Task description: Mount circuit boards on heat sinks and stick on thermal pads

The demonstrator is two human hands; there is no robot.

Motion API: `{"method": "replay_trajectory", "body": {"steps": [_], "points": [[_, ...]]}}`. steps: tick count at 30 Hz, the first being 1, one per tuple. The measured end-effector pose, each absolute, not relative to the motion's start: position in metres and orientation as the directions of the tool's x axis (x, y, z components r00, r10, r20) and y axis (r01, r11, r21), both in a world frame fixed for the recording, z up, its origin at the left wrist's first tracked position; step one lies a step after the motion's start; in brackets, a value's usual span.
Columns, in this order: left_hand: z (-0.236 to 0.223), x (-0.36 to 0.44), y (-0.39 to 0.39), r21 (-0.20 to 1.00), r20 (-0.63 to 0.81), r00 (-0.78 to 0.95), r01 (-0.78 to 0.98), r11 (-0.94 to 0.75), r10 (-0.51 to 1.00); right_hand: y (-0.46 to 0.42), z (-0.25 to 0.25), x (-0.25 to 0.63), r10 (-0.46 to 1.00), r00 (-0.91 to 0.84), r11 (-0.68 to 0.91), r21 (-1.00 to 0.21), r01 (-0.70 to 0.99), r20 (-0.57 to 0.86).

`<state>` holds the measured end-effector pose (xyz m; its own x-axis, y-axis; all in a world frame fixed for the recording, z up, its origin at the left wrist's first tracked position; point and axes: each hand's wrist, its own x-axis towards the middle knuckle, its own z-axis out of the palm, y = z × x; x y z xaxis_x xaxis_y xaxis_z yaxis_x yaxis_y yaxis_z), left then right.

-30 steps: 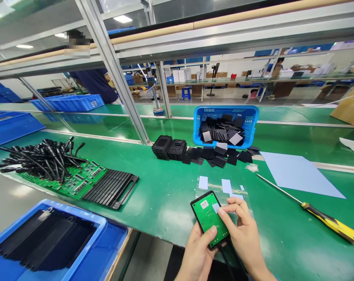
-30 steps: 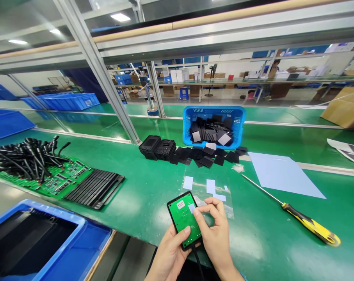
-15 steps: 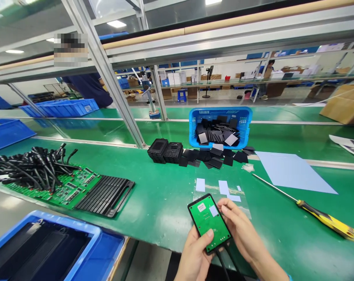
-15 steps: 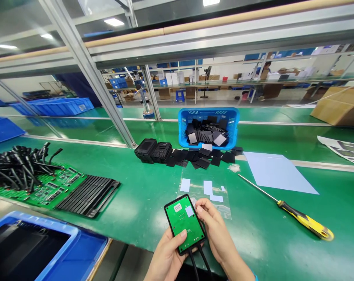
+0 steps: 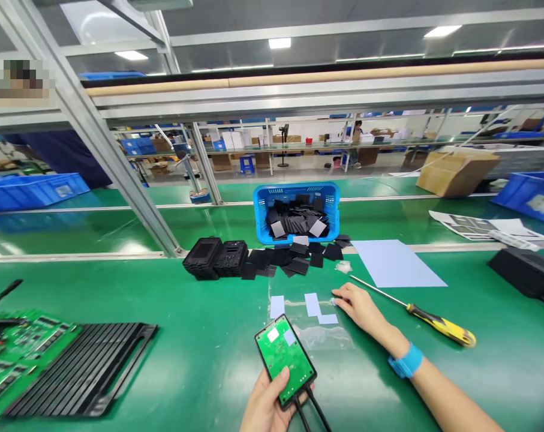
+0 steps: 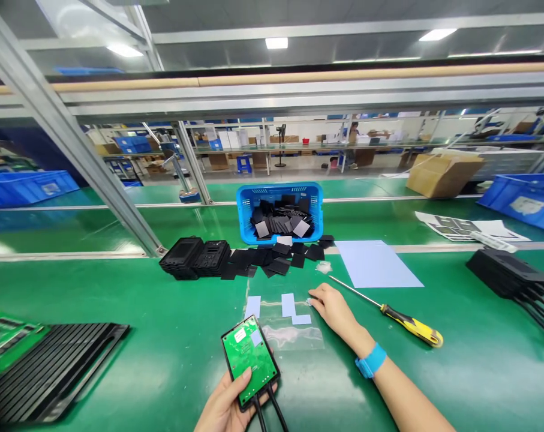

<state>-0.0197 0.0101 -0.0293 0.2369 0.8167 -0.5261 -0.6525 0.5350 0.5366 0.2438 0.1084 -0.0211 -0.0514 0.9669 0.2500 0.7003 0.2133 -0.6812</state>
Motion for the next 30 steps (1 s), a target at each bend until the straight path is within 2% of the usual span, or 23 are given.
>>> {"method": "replay_trajectory", "body": {"steps": [7, 16, 22, 30], "points": [[-0.033, -0.021, 0.01, 0.576, -0.481, 0.297, -0.602, 0.553, 0.825, 0.105, -0.024, 0.236, 0.97, -0.069, 0.212, -0.677, 0.705, 0.232], [-0.034, -0.016, 0.005, 0.685, -0.402, 0.3, -0.529, 0.502, 0.865, 0.095, -0.008, 0.24, 0.986, -0.032, 0.146, -0.773, 0.617, 0.161], [-0.016, -0.014, -0.003, 0.742, -0.376, 0.31, -0.464, 0.484, 0.873, 0.05, 0.021, 0.196, 0.965, -0.223, 0.23, -0.863, 0.45, 0.141], [0.0, -0.008, -0.012, 0.763, -0.317, 0.375, -0.444, 0.469, 0.871, 0.019, 0.016, 0.155, 0.893, -0.344, 0.444, -0.696, 0.564, 0.291]]}}
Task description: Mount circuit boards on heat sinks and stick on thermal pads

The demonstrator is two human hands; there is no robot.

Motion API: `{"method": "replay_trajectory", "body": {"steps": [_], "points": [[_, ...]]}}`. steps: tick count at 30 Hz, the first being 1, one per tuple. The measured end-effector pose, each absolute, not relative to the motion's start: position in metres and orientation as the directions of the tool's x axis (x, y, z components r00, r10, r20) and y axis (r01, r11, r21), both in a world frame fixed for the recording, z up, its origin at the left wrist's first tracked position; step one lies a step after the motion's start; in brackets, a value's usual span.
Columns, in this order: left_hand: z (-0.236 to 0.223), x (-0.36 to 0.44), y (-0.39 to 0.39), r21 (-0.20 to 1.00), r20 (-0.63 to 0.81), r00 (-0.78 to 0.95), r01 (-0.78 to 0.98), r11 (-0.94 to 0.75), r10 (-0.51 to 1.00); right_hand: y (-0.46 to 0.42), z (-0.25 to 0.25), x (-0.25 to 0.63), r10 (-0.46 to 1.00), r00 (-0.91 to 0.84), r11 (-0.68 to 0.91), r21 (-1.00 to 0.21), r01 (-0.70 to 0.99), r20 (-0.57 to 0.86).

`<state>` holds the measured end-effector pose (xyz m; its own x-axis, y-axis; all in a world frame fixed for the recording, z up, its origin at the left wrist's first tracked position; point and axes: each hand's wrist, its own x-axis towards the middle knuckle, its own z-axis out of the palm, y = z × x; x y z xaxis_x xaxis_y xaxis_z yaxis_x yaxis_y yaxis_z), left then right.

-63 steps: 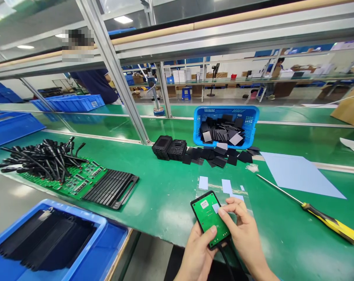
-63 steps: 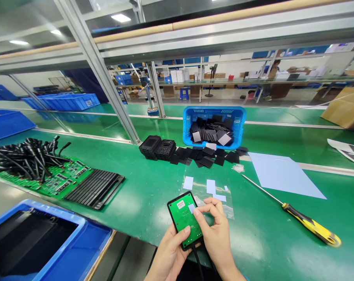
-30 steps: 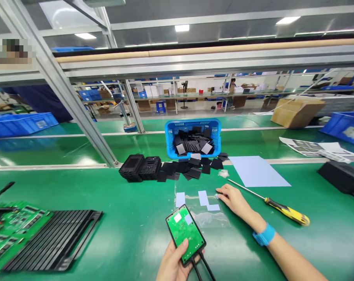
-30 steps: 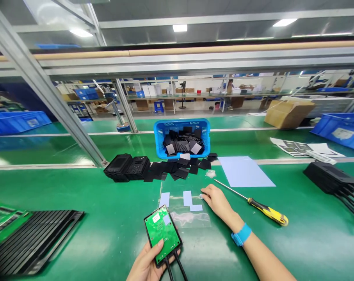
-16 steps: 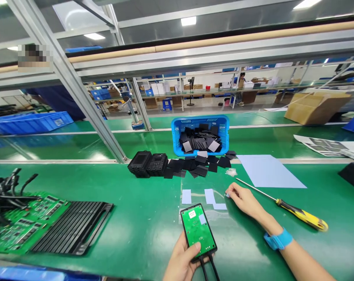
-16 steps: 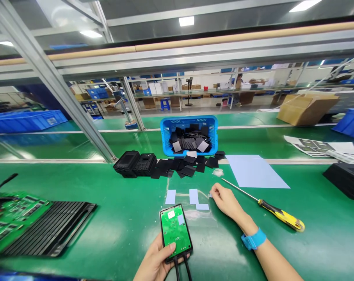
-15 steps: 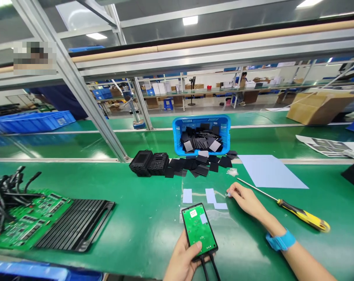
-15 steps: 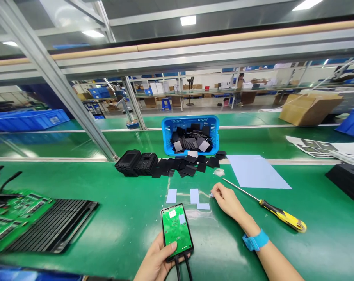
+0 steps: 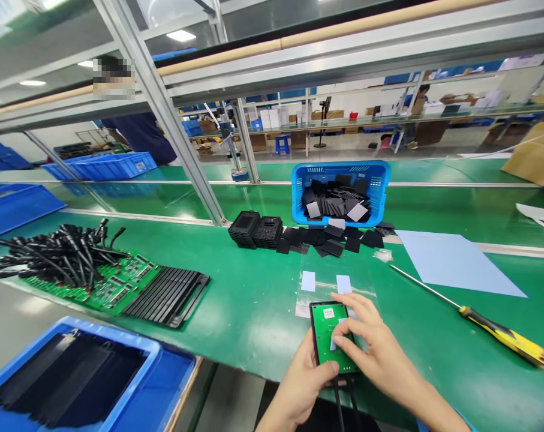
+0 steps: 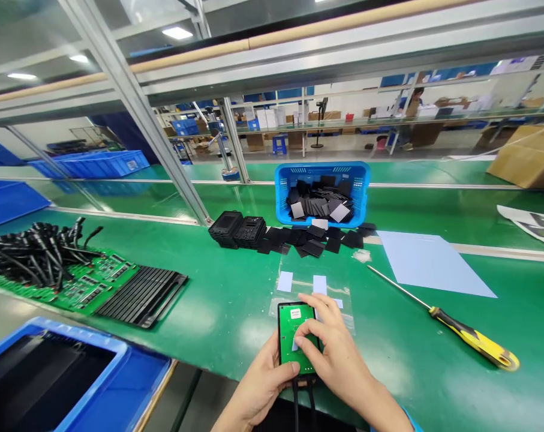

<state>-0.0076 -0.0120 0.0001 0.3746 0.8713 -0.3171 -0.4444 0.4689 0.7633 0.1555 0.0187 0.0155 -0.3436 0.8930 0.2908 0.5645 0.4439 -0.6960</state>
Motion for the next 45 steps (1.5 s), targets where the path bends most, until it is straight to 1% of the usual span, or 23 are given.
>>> {"method": "replay_trajectory", "body": {"steps": [8, 13, 17, 19, 21, 24, 26, 30, 34, 39, 45], "points": [[0.004, -0.007, -0.015, 0.771, -0.342, 0.356, -0.423, 0.477, 0.87, 0.015, 0.013, 0.146, 0.871, -0.352, 0.491, -0.636, 0.596, 0.343], [0.003, -0.008, -0.015, 0.772, -0.339, 0.365, -0.418, 0.478, 0.867, 0.017, 0.016, 0.148, 0.86, -0.362, 0.511, -0.615, 0.601, 0.361], [0.0, -0.009, -0.014, 0.77, -0.334, 0.363, -0.426, 0.474, 0.87, 0.018, 0.012, 0.147, 0.834, -0.379, 0.552, -0.572, 0.607, 0.402], [-0.003, -0.009, -0.014, 0.771, -0.32, 0.359, -0.439, 0.461, 0.877, 0.016, 0.007, 0.144, 0.824, -0.364, 0.564, -0.561, 0.606, 0.435], [-0.007, -0.009, -0.015, 0.77, -0.313, 0.355, -0.448, 0.455, 0.881, 0.015, 0.001, 0.14, 0.838, -0.314, 0.538, -0.579, 0.613, 0.447], [-0.013, -0.012, -0.015, 0.752, -0.341, 0.341, -0.459, 0.472, 0.876, 0.02, -0.005, 0.141, 0.887, -0.232, 0.454, -0.654, 0.605, 0.4], [-0.016, -0.015, -0.014, 0.739, -0.373, 0.292, -0.481, 0.472, 0.881, 0.036, -0.006, 0.151, 0.904, -0.204, 0.418, -0.673, 0.61, 0.376], [-0.016, -0.022, -0.004, 0.72, -0.39, 0.179, -0.552, 0.42, 0.903, 0.089, -0.007, 0.188, 0.926, -0.15, 0.343, -0.606, 0.718, 0.346], [-0.015, -0.026, 0.008, 0.695, -0.376, 0.158, -0.604, 0.39, 0.913, 0.129, -0.018, 0.208, 0.944, -0.188, 0.312, -0.54, 0.782, 0.272], [-0.018, -0.029, 0.011, 0.67, -0.399, 0.158, -0.623, 0.405, 0.903, 0.131, -0.033, 0.202, 0.942, -0.24, 0.327, -0.468, 0.821, 0.237], [-0.018, -0.028, 0.009, 0.664, -0.415, 0.148, -0.626, 0.409, 0.898, 0.135, -0.031, 0.202, 0.946, -0.232, 0.312, -0.444, 0.84, 0.226]]}}
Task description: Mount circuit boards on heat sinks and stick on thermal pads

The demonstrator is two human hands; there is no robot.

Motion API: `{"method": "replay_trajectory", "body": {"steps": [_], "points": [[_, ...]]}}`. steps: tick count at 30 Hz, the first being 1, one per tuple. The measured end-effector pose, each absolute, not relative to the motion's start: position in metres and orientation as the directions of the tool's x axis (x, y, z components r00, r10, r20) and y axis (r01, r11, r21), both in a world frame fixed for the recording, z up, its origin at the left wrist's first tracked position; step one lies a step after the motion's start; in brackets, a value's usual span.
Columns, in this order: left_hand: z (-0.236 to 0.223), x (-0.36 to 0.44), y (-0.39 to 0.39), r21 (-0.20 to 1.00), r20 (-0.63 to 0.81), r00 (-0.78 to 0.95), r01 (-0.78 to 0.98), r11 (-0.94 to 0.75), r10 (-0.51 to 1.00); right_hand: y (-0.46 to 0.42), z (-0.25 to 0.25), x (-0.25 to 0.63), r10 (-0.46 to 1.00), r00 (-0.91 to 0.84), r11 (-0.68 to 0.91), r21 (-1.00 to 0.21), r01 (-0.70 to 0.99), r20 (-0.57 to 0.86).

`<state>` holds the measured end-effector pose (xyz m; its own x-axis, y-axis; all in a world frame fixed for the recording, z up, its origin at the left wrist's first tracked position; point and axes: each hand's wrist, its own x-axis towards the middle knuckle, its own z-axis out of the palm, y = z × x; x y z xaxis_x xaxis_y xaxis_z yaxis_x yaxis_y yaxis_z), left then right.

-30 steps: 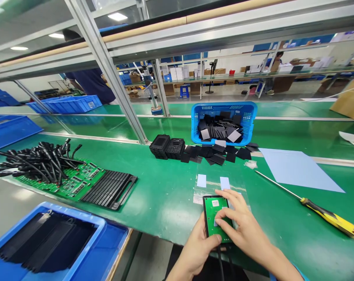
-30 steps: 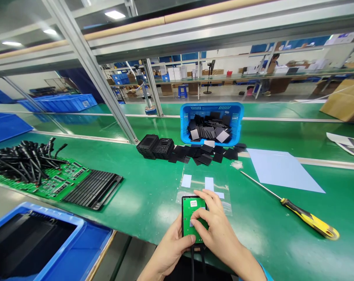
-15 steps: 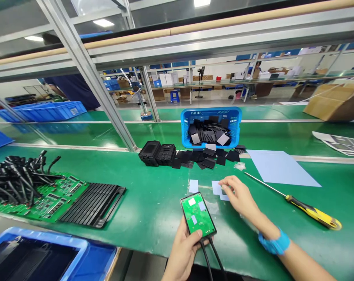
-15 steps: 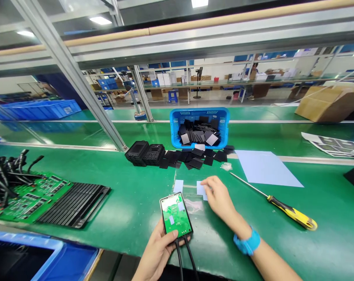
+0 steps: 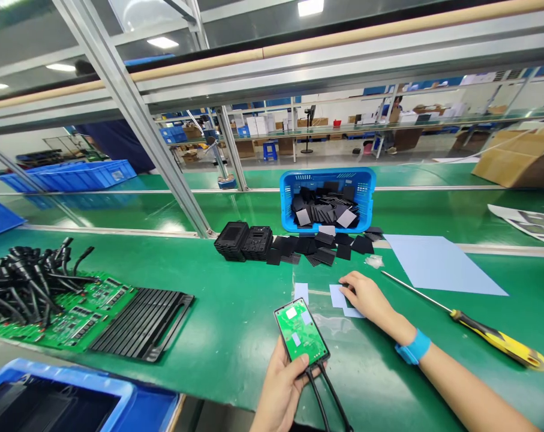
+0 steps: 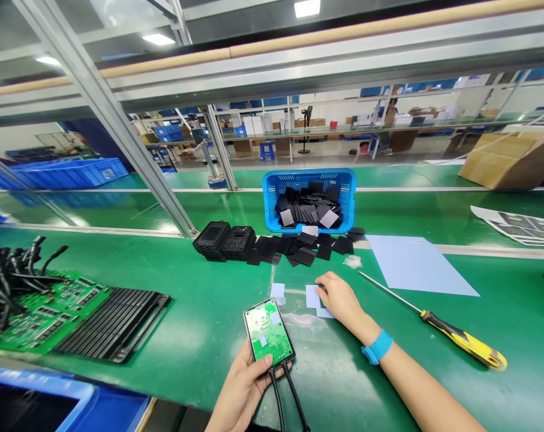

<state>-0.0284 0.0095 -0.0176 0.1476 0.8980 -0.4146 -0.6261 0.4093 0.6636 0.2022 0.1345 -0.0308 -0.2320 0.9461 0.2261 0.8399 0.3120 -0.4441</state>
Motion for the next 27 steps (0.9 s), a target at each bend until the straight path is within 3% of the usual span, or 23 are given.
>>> {"method": "replay_trajectory", "body": {"steps": [8, 21, 27], "points": [[-0.019, -0.034, 0.01, 0.597, -0.437, -0.019, -0.754, 0.274, 0.899, 0.138, -0.015, 0.159, 0.866, -0.453, 0.5, -0.411, 0.763, 0.212], [-0.014, -0.035, 0.006, 0.679, -0.424, 0.054, -0.642, 0.357, 0.904, 0.131, -0.016, 0.129, 0.649, -0.742, 0.759, -0.08, 0.646, 0.166], [-0.013, -0.037, 0.005, 0.687, -0.415, 0.066, -0.631, 0.36, 0.907, 0.128, -0.014, 0.125, 0.614, -0.775, 0.786, -0.032, 0.617, 0.15]]}}
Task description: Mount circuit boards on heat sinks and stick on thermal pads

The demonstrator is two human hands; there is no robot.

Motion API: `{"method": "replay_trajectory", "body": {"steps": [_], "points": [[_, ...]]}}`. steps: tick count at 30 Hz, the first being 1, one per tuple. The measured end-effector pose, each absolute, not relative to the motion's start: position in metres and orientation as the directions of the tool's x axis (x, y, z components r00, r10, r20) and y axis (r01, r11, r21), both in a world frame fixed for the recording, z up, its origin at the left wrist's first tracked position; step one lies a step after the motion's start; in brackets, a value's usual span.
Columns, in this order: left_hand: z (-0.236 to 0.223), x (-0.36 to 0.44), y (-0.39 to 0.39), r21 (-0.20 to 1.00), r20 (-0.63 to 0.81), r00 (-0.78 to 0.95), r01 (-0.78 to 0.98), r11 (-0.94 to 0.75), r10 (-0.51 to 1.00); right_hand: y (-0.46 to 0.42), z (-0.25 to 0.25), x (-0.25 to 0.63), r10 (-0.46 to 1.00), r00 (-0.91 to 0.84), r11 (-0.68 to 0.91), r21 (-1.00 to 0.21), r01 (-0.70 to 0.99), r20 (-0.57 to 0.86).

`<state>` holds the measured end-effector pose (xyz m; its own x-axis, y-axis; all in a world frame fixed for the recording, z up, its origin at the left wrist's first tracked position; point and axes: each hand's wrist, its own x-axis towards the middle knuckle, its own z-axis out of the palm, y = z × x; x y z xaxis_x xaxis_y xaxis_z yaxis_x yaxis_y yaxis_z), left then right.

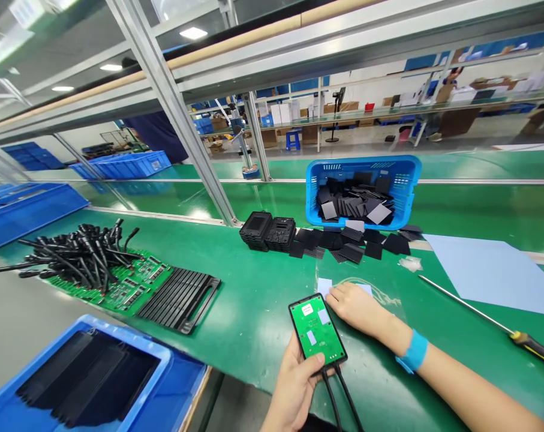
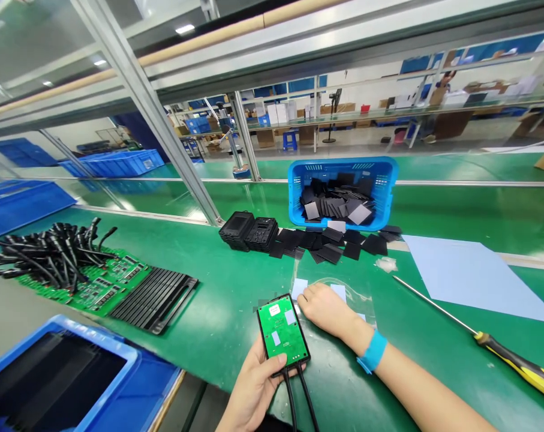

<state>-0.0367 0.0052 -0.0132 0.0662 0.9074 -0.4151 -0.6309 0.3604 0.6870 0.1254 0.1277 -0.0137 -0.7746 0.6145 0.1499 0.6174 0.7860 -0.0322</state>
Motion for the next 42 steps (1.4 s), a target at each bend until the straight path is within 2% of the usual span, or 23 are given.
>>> {"method": "replay_trajectory", "body": {"steps": [7, 17, 22, 26, 33, 42], "points": [[-0.018, -0.037, 0.005, 0.698, -0.41, 0.074, -0.616, 0.365, 0.909, 0.135, -0.017, 0.127, 0.736, -0.663, 0.676, -0.097, 0.731, 0.134], [-0.035, -0.037, 0.01, 0.662, -0.476, 0.007, -0.656, 0.363, 0.879, 0.144, -0.003, 0.137, 0.825, -0.541, 0.558, -0.378, 0.738, 0.162], [-0.037, -0.041, 0.011, 0.603, -0.532, -0.055, -0.725, 0.332, 0.845, 0.15, -0.015, 0.129, 0.908, -0.389, 0.419, -0.369, 0.83, 0.157], [-0.034, -0.045, 0.012, 0.577, -0.543, -0.045, -0.745, 0.334, 0.839, 0.146, -0.022, 0.116, 0.932, -0.343, 0.362, -0.352, 0.863, 0.117], [-0.037, -0.035, 0.023, 0.568, -0.535, 0.013, -0.735, 0.371, 0.845, 0.145, -0.02, 0.112, 0.953, -0.278, 0.303, -0.441, 0.845, 0.122], [-0.05, -0.043, 0.027, 0.563, -0.509, 0.067, -0.729, 0.391, 0.858, 0.143, -0.015, 0.113, 0.924, -0.356, 0.371, -0.552, 0.747, 0.139]]}}
